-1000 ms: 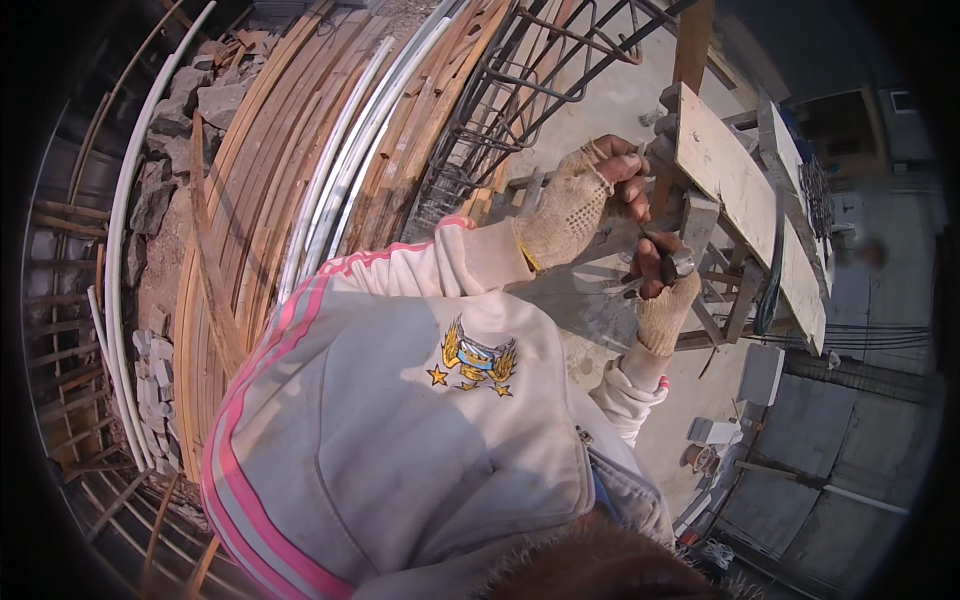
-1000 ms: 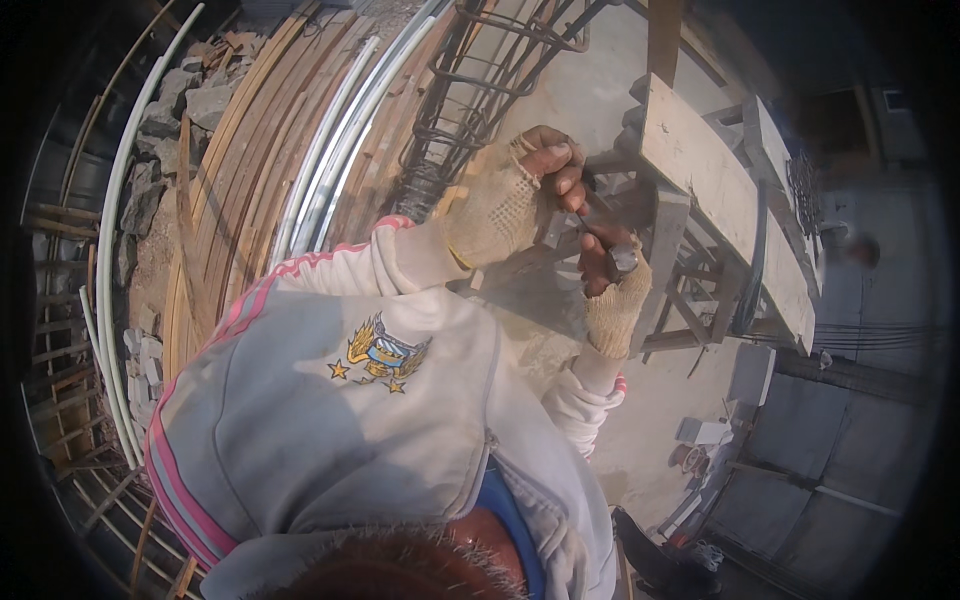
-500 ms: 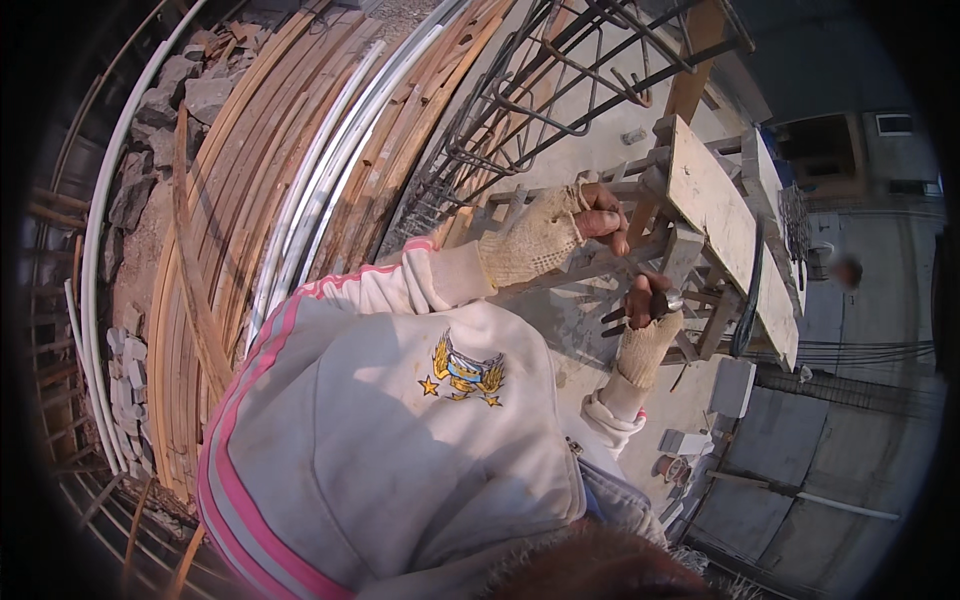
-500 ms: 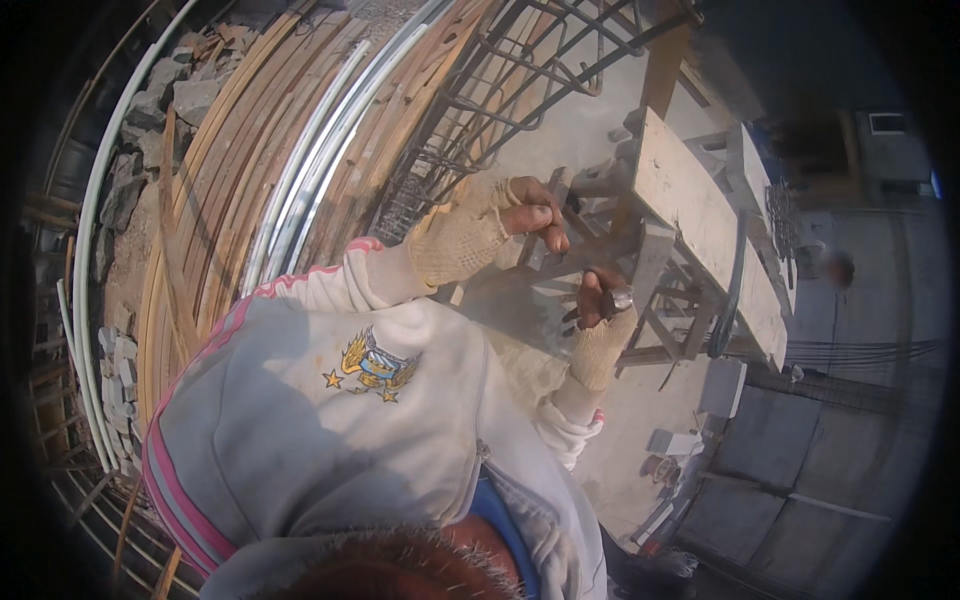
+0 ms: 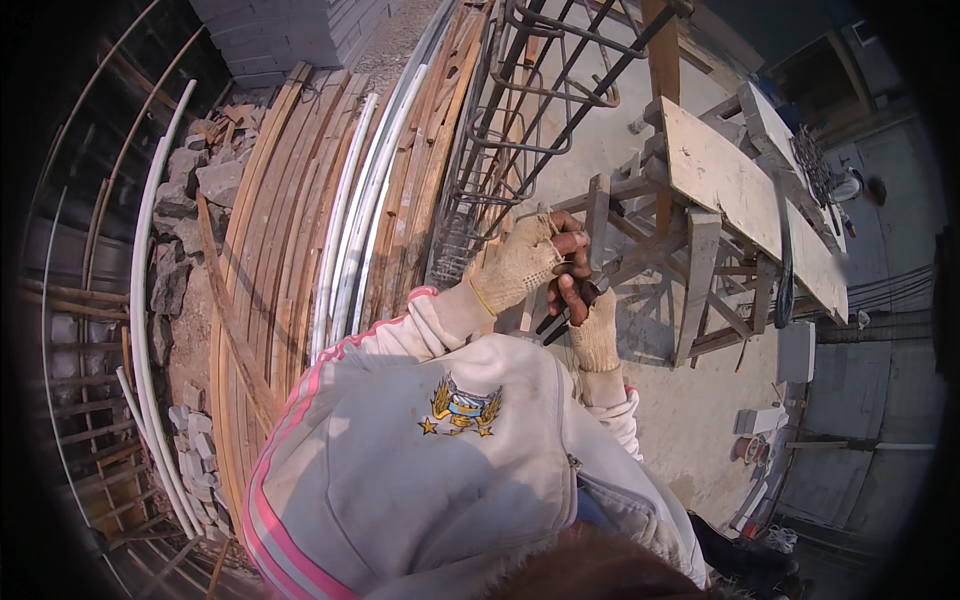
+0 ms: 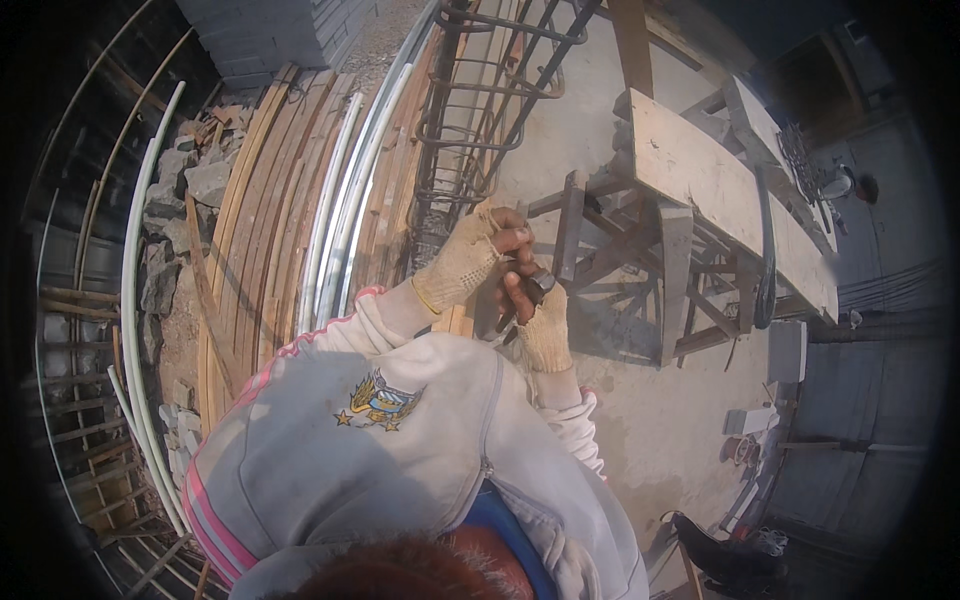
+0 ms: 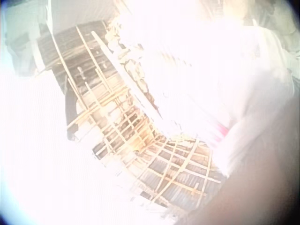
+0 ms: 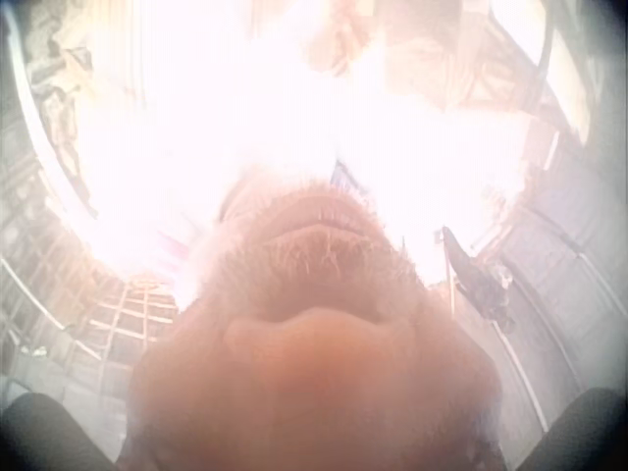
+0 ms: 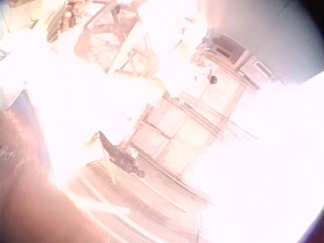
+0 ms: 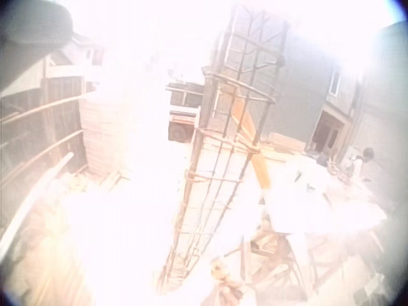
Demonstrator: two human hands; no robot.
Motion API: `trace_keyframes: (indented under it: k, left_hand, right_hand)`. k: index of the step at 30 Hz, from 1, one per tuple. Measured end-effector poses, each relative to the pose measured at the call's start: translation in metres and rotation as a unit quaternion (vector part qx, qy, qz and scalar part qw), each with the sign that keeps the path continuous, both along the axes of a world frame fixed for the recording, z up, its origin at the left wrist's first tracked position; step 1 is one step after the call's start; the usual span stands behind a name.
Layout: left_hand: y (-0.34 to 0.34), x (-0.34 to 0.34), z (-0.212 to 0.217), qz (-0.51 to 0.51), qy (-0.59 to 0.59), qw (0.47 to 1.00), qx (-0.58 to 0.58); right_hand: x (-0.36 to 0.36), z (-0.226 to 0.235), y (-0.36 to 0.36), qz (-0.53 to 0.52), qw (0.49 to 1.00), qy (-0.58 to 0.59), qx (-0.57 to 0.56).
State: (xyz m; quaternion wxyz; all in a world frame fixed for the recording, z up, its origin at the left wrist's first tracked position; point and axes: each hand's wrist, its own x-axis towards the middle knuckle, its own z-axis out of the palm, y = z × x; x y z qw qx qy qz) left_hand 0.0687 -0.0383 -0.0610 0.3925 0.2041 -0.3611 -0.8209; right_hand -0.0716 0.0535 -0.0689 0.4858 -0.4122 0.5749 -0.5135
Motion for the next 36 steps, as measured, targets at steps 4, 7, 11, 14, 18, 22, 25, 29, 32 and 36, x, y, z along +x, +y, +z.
trace_keyframes:
  k: [4, 7, 11, 14, 18, 22, 25, 29, 32, 36]
  left_hand:
    - [-0.014, 0.004, -0.019, 0.100, -0.050, 0.985, -0.129]
    - [-0.016, 0.008, -0.019, 0.097, -0.094, 0.988, -0.079]
    - [-0.023, 0.013, 0.004, 0.190, -0.224, 0.943, -0.155]
    - [-0.041, 0.016, 0.025, 0.377, -0.226, 0.879, -0.188]
    - [-0.075, 0.034, 0.064, 0.505, -0.281, 0.766, -0.280]
    - [-0.120, 0.030, 0.059, 0.539, -0.292, 0.740, -0.276]
    - [-0.124, 0.003, 0.081, 0.536, -0.291, 0.770, -0.188]
    - [-0.144, -0.002, 0.073, 0.561, -0.299, 0.749, -0.184]
    - [-0.152, -0.002, 0.058, 0.559, -0.291, 0.759, -0.161]
    - [-0.153, -0.017, 0.054, 0.592, -0.256, 0.758, -0.100]
  right_hand:
    - [-0.010, -0.028, -0.017, -0.017, 0.999, -0.044, -0.007]
    - [-0.016, -0.026, -0.027, 0.049, 0.998, 0.013, -0.029]
    - [-0.030, -0.021, -0.041, 0.090, 0.996, 0.015, -0.001]
    - [-0.051, -0.034, -0.049, 0.081, 0.996, -0.022, -0.041]
    - [-0.081, -0.036, -0.056, 0.123, 0.988, 0.020, -0.091]
    - [-0.108, -0.027, -0.058, 0.149, 0.981, -0.003, -0.123]
    - [-0.126, -0.041, -0.058, 0.152, 0.975, -0.003, -0.162]
    - [-0.152, -0.051, -0.058, 0.167, 0.977, -0.036, -0.129]
    - [-0.171, -0.067, -0.066, 0.176, 0.978, 0.030, -0.106]
    - [-0.191, -0.062, -0.065, 0.174, 0.979, 0.002, -0.106]
